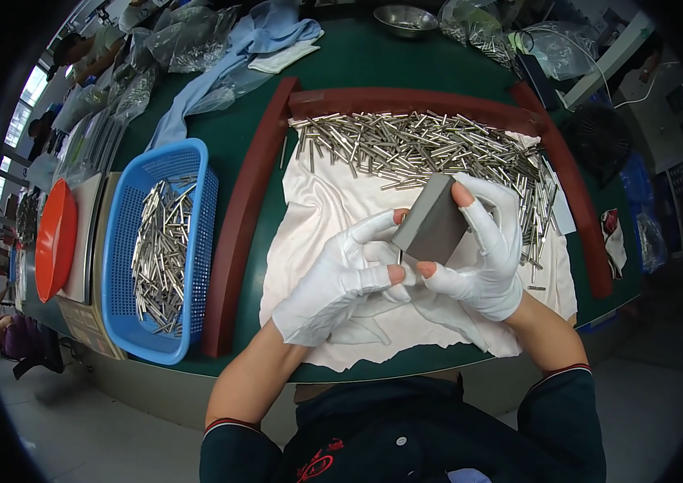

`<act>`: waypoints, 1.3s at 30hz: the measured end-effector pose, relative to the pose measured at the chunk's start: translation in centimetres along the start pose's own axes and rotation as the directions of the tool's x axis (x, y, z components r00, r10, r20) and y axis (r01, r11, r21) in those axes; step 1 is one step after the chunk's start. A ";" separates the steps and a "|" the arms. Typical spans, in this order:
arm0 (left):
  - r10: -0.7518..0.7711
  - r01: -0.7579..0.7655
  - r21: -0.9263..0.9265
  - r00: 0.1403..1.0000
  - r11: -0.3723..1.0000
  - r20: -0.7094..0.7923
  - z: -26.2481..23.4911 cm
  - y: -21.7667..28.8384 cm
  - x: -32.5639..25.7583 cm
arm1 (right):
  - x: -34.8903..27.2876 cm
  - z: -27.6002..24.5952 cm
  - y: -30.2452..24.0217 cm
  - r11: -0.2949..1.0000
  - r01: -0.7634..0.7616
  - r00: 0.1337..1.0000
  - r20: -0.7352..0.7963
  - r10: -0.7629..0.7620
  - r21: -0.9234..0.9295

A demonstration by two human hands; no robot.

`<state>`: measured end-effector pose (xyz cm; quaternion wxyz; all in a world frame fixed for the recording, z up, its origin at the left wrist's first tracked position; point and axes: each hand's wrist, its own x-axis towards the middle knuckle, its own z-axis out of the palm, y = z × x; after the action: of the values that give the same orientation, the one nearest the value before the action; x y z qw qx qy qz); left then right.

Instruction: Inspecting and gauging small metal pins using a measurement block.

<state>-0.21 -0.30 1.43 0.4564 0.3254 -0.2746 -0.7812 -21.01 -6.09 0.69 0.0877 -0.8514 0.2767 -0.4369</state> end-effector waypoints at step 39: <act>-0.027 0.024 -0.088 0.999 0.996 -0.035 -0.1 0.2 -0.3 | -0.1 -0.7 0.8 0.999 0.023 0.997 -0.076 -0.026 -0.049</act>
<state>0.09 -0.14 1.60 0.4652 0.3229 -0.2277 -0.7922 -21.91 -6.62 0.70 0.0513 -0.8392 0.2797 -0.4635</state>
